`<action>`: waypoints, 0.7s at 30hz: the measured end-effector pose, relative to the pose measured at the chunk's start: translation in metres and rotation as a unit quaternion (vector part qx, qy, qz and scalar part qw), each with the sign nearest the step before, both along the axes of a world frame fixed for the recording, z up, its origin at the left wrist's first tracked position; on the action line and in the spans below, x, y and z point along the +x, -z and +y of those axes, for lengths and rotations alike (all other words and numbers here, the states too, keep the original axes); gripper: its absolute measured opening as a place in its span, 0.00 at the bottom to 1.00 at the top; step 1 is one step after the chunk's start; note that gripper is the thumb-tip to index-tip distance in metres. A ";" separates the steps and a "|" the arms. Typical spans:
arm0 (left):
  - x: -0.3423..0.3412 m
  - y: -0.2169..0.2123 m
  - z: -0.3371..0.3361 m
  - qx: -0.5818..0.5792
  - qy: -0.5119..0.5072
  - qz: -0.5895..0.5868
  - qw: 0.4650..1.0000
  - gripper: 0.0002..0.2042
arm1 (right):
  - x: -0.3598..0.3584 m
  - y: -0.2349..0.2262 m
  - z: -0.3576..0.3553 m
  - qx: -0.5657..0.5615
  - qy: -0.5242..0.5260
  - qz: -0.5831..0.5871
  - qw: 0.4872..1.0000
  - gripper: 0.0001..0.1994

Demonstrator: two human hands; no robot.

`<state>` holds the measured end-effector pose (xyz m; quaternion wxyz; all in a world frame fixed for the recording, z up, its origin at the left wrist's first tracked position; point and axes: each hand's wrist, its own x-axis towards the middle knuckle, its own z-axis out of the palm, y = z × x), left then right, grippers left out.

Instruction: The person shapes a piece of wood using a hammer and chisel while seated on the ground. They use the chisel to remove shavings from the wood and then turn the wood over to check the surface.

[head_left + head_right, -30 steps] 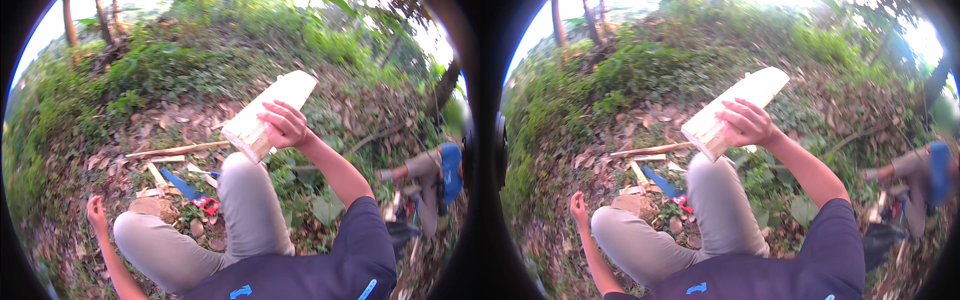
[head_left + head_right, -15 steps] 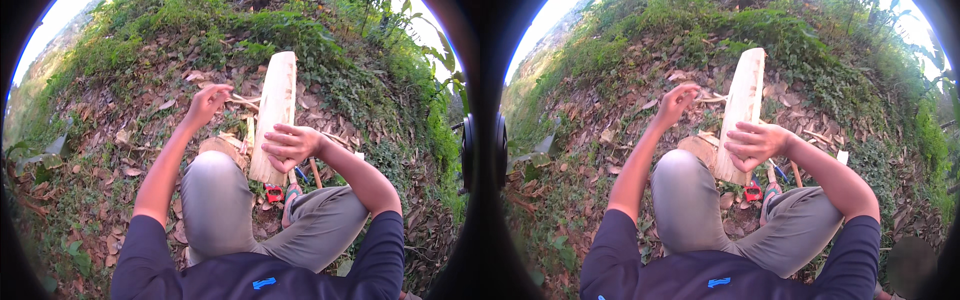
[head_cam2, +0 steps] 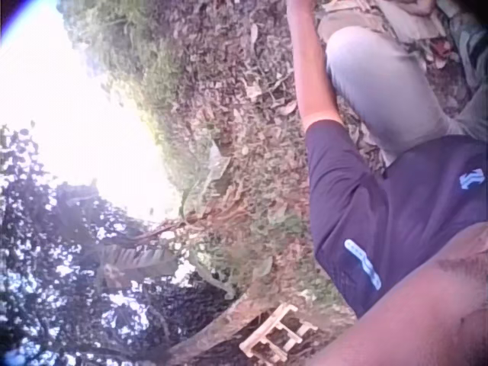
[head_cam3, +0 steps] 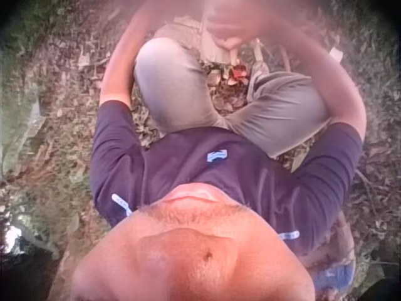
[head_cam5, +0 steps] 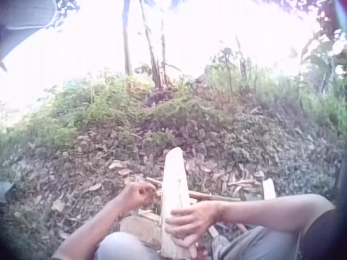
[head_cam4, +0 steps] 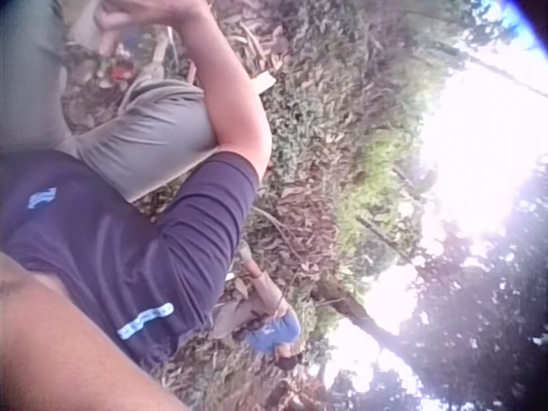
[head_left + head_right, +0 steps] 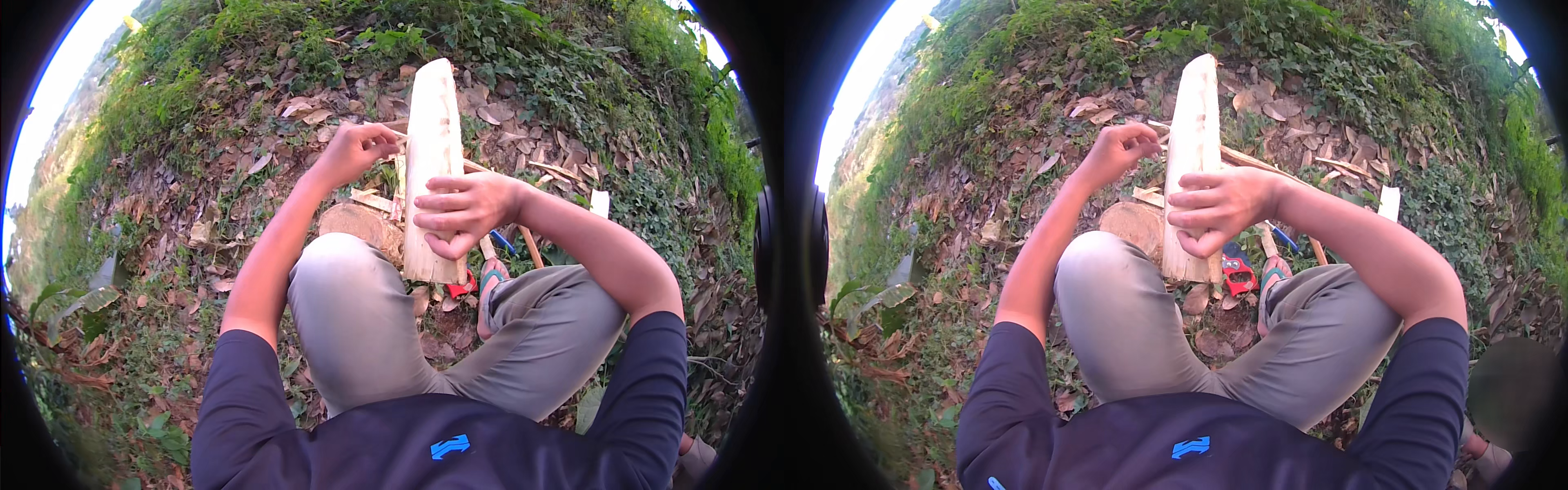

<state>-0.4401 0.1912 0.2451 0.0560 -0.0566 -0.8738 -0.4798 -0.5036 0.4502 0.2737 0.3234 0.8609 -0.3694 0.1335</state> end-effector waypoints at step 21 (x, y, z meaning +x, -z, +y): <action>0.031 0.009 -0.056 0.054 -0.126 -0.057 0.989 0.32 | -0.006 -0.024 0.011 -0.104 0.106 0.015 0.989 0.21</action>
